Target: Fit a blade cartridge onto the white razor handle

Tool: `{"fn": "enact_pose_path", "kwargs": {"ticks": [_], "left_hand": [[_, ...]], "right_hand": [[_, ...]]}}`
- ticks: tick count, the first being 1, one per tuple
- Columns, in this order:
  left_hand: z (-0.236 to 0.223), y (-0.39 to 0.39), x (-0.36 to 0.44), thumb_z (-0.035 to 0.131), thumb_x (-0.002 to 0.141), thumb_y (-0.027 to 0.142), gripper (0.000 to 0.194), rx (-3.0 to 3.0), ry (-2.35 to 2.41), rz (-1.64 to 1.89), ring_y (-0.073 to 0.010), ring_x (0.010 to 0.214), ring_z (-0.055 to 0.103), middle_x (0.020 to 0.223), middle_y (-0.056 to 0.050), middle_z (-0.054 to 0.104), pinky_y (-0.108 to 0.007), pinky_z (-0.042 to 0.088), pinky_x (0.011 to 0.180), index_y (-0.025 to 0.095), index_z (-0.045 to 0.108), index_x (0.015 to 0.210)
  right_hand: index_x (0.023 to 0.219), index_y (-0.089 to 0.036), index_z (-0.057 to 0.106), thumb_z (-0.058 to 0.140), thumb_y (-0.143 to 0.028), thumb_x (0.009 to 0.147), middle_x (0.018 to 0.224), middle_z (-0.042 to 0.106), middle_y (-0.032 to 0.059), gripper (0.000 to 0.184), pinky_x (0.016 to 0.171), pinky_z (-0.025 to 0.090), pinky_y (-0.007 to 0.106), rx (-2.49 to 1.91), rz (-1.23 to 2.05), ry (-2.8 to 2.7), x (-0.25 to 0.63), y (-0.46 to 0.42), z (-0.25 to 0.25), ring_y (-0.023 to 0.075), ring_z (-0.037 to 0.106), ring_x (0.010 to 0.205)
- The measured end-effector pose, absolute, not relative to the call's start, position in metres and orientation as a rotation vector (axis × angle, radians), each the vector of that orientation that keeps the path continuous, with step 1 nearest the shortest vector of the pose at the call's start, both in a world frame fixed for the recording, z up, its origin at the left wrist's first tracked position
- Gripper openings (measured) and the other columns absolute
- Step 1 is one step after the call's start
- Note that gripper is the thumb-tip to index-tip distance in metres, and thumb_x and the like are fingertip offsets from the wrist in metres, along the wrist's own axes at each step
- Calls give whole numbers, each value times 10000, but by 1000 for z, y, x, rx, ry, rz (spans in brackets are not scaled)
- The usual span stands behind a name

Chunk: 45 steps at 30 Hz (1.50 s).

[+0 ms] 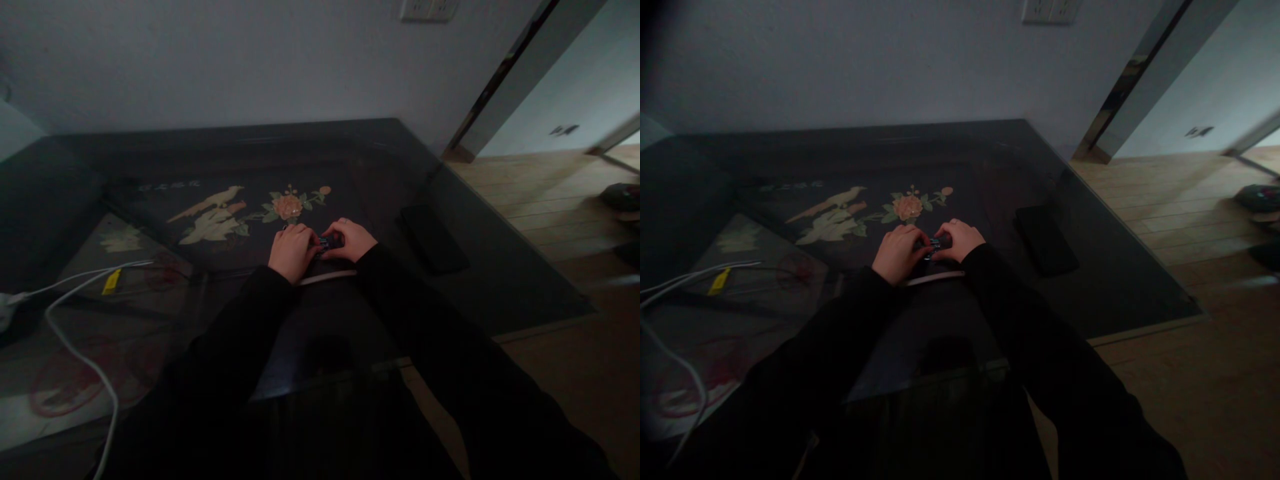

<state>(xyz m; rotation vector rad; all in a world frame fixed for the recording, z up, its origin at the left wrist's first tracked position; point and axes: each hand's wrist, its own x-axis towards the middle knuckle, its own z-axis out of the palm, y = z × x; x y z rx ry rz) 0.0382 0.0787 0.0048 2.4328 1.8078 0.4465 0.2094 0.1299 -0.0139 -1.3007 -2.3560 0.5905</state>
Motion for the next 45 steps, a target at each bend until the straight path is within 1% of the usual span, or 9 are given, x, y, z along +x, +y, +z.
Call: {"fn": "enact_pose_path", "kwargs": {"ticks": [5, 12, 17, 20, 27, 30, 33, 40, 45], "left_hand": [[6, 78, 38, 620, 854, 269, 105, 2465, 1799, 533, -256, 992, 554, 997, -71, 656, -365, 396, 828, 179, 640, 904], [8, 81, 37, 615, 851, 238, 76, 2314, 1721, 761, -222, 961, 585, 943, -65, 669, -347, 431, 856, 167, 638, 870], [18, 79, 38, 644, 804, 199, 49, 2074, 1639, 898, -190, 867, 605, 865, -54, 676, -325, 456, 825, 150, 640, 810], [29, 72, 30, 642, 782, 232, 82, 1802, 1529, 949, -166, 793, 609, 821, -39, 678, -308, 470, 777, 151, 632, 792], [38, 45, -1, 640, 724, 346, 208, 1457, 1264, 819, -128, 676, 563, 727, -2, 634, -268, 431, 684, 146, 610, 773], [37, 40, -5, 665, 703, 399, 264, 1398, 1210, 770, -128, 657, 558, 711, 4, 633, -256, 421, 644, 153, 615, 785], [37, 38, -6, 695, 685, 389, 251, 1367, 1135, 746, -125, 675, 569, 715, 9, 642, -248, 429, 656, 159, 616, 749], [33, 38, -8, 772, 641, 362, 282, 1133, 1023, 722, -113, 669, 588, 725, 9, 670, -227, 428, 635, 146, 645, 772], [28, 36, -6, 805, 633, 358, 301, 996, 886, 797, -103, 696, 597, 739, 10, 669, -228, 447, 690, 141, 659, 783]], "right_hand": [[972, -193, 662, 811, -411, 615, 847, 524, 17, 444, 709, 360, 288, -1311, 578, -2384, 209, 129, -12, 189, 508, 812], [1032, -213, 658, 786, -446, 651, 850, 517, 21, 465, 716, 370, 293, -1302, 524, -2438, 210, 126, -9, 190, 503, 806], [1125, -196, 639, 791, -449, 645, 891, 523, 41, 564, 736, 408, 310, -1285, 557, -2417, 212, 124, -4, 205, 524, 833], [1159, -187, 616, 796, -419, 649, 907, 531, 48, 589, 757, 436, 324, -1131, 553, -2367, 213, 120, 8, 207, 531, 833], [1129, -185, 622, 710, -389, 776, 932, 606, 73, 416, 830, 460, 359, -615, 400, -2333, 198, 88, 35, 221, 559, 912], [1095, -212, 643, 661, -356, 828, 928, 635, 64, 304, 807, 473, 346, -470, 398, -2338, 191, 77, 34, 202, 572, 883], [1036, -233, 669, 618, -297, 864, 880, 639, 45, 189, 768, 484, 322, -425, 399, -2313, 188, 72, 32, 182, 575, 836], [950, -231, 687, 635, -281, 855, 829, 646, 33, 119, 723, 504, 304, -432, 389, -2258, 187, 70, 32, 165, 592, 783], [920, -208, 685, 670, -271, 830, 800, 653, 33, 111, 693, 510, 292, -440, 375, -2196, 187, 67, 33, 159, 605, 763]]}}
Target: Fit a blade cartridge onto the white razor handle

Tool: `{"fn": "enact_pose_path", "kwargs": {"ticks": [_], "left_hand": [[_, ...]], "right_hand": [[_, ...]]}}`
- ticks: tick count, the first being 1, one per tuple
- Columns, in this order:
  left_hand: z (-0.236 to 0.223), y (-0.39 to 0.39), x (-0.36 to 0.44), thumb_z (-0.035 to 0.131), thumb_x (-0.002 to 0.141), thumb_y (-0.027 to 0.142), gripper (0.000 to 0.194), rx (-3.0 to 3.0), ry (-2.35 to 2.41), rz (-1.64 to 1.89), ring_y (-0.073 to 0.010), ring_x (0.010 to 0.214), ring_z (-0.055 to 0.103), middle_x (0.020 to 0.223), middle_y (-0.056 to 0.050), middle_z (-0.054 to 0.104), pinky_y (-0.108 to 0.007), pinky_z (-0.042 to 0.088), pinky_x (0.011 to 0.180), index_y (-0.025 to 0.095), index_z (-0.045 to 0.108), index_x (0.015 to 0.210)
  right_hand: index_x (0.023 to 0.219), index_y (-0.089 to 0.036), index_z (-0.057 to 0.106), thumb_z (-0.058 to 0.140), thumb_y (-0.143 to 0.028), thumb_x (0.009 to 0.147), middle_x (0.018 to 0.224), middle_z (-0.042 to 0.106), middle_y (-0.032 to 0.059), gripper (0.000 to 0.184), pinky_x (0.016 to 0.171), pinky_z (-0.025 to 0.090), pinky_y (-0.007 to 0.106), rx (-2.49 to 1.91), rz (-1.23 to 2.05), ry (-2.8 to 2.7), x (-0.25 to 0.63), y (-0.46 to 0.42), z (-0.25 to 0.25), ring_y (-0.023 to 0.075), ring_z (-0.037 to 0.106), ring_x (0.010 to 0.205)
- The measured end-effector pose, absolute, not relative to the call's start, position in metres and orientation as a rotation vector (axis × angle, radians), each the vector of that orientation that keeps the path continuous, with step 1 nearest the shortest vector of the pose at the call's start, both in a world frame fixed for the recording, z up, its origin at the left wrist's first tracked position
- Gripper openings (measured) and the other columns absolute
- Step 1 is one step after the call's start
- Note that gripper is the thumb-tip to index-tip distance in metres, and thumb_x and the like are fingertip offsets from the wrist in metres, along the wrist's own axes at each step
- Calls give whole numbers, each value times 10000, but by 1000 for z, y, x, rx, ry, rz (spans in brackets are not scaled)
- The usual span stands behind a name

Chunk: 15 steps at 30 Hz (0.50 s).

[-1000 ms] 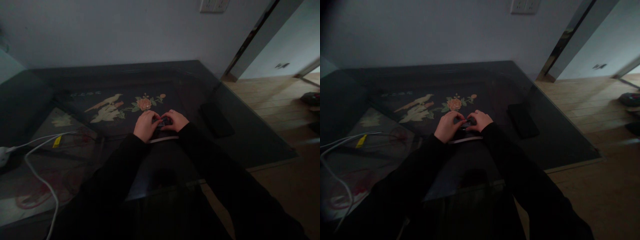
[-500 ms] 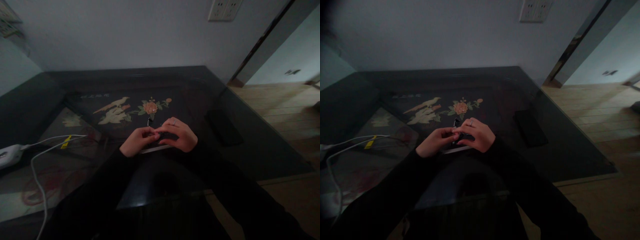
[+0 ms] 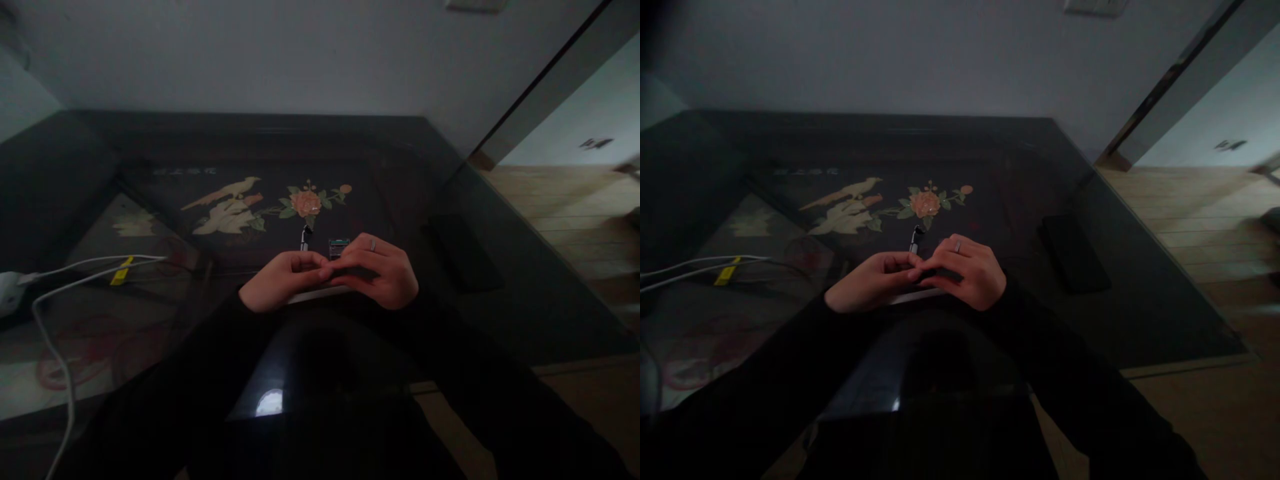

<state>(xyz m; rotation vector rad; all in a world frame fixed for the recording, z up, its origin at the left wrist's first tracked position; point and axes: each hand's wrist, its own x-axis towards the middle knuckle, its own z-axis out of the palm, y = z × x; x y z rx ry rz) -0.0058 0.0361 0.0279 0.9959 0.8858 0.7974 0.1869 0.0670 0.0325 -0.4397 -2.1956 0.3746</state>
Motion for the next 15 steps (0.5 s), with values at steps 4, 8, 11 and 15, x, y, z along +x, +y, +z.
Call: {"fn": "enact_pose_path", "kwargs": {"ticks": [4, 8, 11, 15], "left_hand": [[28, 35, -4, 804, 640, 346, 295, 939, 856, 837, -130, 754, 614, 798, -11, 664, -277, 475, 772, 147, 655, 800], [32, 34, -5, 772, 689, 339, 277, 870, 828, 893, -173, 855, 623, 907, -47, 655, -339, 496, 840, 163, 657, 869], [35, 32, -3, 774, 703, 355, 283, 833, 779, 919, -174, 854, 611, 902, -60, 648, -330, 504, 824, 157, 686, 884], [32, 24, 5, 800, 680, 399, 360, 712, 641, 899, -158, 851, 597, 903, -52, 651, -284, 509, 783, 167, 709, 940]], "right_hand": [[909, -221, 694, 685, -291, 817, 792, 664, 28, 116, 685, 516, 296, -457, 369, -2165, 187, 65, 35, 160, 613, 759], [884, -237, 697, 694, -300, 811, 771, 670, 23, 97, 662, 519, 309, -506, 382, -2088, 187, 61, 40, 165, 616, 733], [876, -243, 703, 706, -294, 799, 759, 656, 23, 92, 663, 514, 327, -532, 400, -1984, 187, 59, 42, 174, 609, 740], [855, -241, 710, 723, -304, 780, 786, 627, 33, 98, 720, 498, 364, -587, 441, -1840, 184, 58, 39, 196, 588, 805]]}}
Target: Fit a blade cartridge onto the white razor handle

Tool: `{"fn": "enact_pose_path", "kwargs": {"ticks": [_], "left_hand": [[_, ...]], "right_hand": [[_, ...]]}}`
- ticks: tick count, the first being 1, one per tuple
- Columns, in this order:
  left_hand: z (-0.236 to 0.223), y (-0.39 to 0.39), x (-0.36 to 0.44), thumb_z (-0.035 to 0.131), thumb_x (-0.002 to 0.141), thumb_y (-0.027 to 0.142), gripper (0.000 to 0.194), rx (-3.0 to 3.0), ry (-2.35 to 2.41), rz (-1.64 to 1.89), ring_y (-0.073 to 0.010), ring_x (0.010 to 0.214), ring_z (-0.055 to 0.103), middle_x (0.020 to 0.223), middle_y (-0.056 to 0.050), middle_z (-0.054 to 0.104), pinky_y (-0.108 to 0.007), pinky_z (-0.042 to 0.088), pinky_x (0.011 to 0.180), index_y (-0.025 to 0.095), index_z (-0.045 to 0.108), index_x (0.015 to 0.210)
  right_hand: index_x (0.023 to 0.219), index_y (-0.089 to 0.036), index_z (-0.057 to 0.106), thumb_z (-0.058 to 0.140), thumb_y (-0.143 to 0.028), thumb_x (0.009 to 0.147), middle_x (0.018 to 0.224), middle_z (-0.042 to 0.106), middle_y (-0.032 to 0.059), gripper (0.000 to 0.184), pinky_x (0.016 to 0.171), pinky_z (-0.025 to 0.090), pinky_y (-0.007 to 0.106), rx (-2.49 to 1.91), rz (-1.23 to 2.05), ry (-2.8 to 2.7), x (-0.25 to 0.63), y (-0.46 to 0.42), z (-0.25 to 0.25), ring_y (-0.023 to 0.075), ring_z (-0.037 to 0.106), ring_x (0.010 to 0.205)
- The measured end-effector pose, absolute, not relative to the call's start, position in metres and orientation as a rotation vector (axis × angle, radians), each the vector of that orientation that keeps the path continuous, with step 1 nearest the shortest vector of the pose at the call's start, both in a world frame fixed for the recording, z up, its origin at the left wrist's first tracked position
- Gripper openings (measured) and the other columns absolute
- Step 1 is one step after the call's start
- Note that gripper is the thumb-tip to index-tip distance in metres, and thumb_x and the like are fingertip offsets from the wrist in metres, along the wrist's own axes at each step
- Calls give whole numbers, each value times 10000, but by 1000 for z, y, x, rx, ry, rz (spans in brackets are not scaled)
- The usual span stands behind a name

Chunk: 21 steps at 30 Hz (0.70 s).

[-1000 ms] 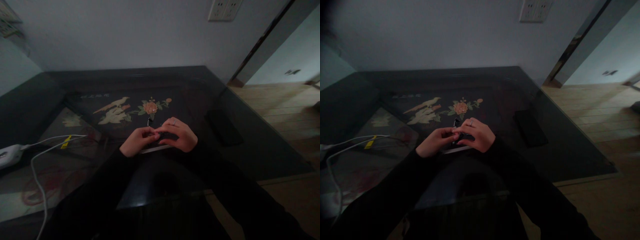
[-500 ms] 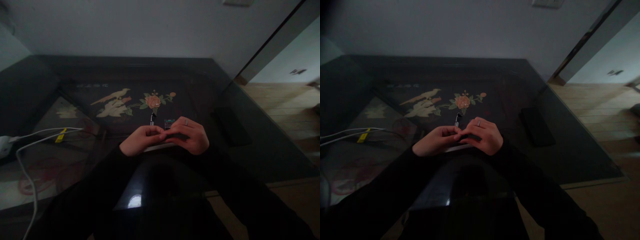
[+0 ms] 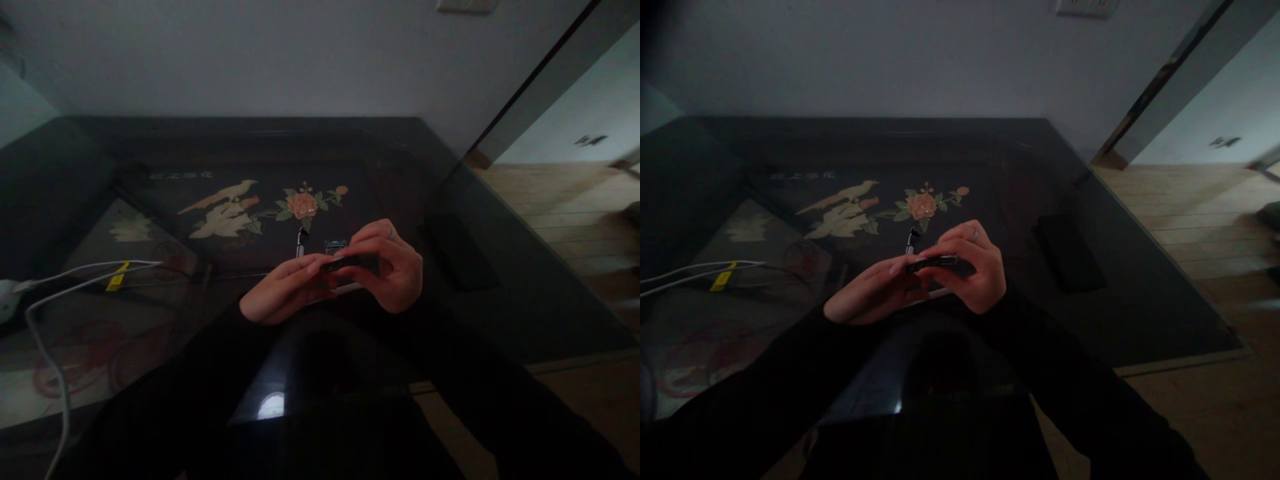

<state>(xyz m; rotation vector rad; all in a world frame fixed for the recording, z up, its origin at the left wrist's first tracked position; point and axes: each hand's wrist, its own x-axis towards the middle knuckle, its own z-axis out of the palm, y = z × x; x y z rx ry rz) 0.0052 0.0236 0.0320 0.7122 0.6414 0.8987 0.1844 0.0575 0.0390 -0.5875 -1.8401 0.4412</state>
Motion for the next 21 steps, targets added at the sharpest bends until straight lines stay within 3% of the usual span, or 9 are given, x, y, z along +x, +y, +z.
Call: {"fn": "enact_pose_path", "kwargs": {"ticks": [4, 9, 16, 21], "left_hand": [[26, 12, 18, 780, 709, 396, 367, 654, 506, 965, -137, 841, 563, 901, -37, 620, -231, 497, 699, 177, 704, 992], [20, 6, 24, 725, 763, 424, 329, 590, 409, 948, -147, 898, 541, 917, -46, 590, -234, 494, 728, 200, 710, 1003], [20, 7, 22, 772, 712, 379, 359, 544, 385, 951, -161, 929, 544, 993, -64, 580, -238, 501, 732, 190, 709, 1011], [23, 9, 19, 794, 683, 360, 408, 565, 422, 947, -152, 912, 555, 1002, -56, 580, -243, 503, 738, 194, 691, 1041]], "right_hand": [[840, -242, 710, 722, -345, 776, 806, 614, 30, 122, 757, 483, 373, -599, 540, -1764, 181, 56, 33, 199, 573, 841], [846, -234, 699, 719, -333, 780, 831, 604, 31, 121, 740, 473, 355, -599, 709, -1738, 178, 51, 30, 188, 563, 834], [852, -220, 689, 725, -301, 778, 862, 592, 32, 115, 766, 460, 351, -589, 774, -1780, 178, 48, 32, 179, 555, 842], [892, -215, 687, 663, -374, 826, 889, 599, 44, 174, 768, 461, 346, -569, 801, -1825, 179, 50, 32, 190, 558, 889]]}}
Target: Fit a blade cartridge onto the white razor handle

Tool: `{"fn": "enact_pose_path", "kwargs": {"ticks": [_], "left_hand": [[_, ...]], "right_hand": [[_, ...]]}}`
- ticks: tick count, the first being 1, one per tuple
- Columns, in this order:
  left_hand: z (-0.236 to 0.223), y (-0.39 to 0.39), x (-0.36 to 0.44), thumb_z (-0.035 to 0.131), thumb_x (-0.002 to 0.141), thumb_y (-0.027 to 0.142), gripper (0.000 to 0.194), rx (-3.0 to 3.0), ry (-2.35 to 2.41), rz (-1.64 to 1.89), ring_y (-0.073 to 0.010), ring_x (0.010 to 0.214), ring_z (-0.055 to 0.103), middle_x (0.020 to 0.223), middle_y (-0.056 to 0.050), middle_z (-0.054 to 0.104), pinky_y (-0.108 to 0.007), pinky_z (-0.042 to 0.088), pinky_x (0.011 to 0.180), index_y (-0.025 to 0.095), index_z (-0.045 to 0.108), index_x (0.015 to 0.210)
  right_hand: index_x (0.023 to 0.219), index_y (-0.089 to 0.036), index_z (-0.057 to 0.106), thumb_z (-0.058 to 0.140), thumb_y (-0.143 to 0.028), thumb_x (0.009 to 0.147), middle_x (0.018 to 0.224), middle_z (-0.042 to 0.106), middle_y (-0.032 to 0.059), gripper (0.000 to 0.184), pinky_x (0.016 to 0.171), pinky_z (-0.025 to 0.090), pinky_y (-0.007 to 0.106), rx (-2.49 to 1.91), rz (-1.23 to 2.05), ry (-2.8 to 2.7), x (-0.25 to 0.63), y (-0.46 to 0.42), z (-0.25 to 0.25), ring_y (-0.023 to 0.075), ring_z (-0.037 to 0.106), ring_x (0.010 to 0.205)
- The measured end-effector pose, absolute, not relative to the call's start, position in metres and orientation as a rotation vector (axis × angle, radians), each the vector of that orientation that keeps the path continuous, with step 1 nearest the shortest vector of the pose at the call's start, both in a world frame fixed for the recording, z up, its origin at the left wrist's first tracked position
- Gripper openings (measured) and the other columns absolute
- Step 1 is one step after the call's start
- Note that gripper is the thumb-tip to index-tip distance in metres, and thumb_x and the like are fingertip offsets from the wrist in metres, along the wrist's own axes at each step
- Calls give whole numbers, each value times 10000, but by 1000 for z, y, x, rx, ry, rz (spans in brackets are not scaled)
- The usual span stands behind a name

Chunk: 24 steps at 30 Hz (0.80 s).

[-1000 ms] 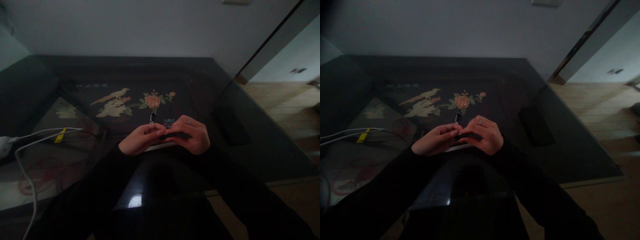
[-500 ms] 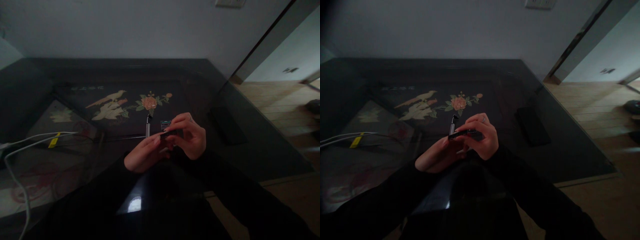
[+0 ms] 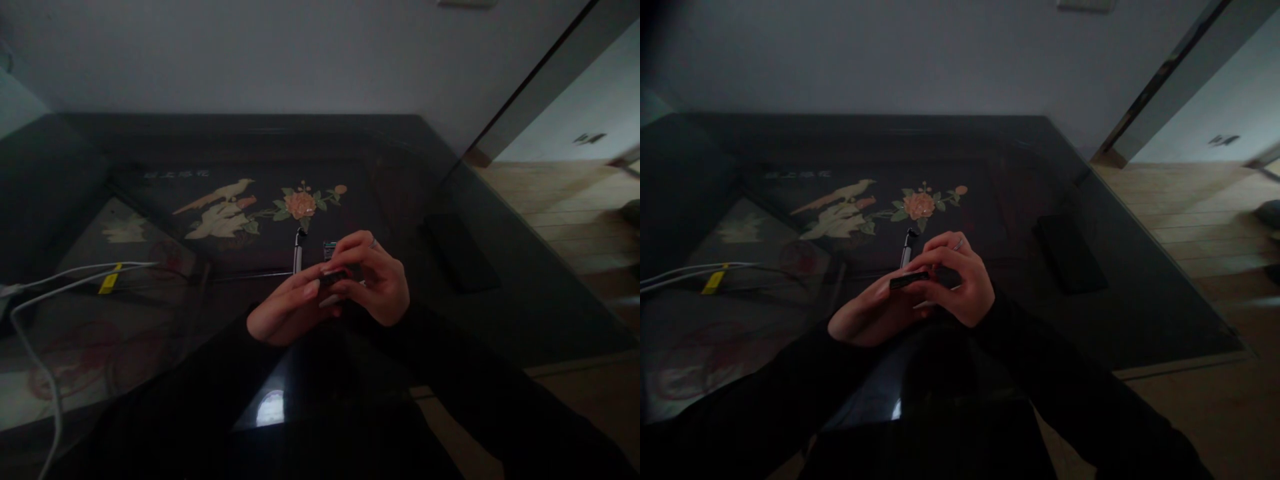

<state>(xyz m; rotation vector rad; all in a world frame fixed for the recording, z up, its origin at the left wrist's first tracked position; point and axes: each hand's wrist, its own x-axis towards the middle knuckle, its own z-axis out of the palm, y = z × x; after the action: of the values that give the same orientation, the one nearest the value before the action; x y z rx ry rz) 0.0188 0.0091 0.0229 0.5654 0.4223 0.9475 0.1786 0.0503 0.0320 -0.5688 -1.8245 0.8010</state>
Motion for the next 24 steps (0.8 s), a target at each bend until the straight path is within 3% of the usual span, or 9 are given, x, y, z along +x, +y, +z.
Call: {"fn": "enact_pose_path", "kwargs": {"ticks": [7, 16, 24], "left_hand": [[35, 27, 2, 820, 639, 305, 404, 803, 670, 1083, -117, 778, 564, 847, -12, 597, -210, 479, 665, 172, 630, 970], [31, 54, -30, 692, 703, 180, 333, 1186, 1108, 1450, -88, 611, 550, 674, 53, 570, -211, 437, 607, 182, 510, 982], [33, 53, -28, 698, 683, 182, 369, 1279, 1105, 1470, -86, 593, 549, 631, 65, 570, -219, 436, 607, 172, 479, 979]], "right_hand": [[884, -193, 674, 479, -342, 940, 863, 647, 47, 252, 727, 445, 313, -753, 709, -1780, 183, 69, 31, 169, 583, 843], [735, -168, 650, 487, -375, 932, 732, 642, 44, 329, 747, 401, 315, -923, 414, -2157, 180, 85, 11, 177, 545, 744], [831, -169, 678, 511, -335, 925, 821, 683, 55, 254, 697, 362, 302, -1255, 200, -2494, 153, 76, 37, 200, 598, 819]]}}
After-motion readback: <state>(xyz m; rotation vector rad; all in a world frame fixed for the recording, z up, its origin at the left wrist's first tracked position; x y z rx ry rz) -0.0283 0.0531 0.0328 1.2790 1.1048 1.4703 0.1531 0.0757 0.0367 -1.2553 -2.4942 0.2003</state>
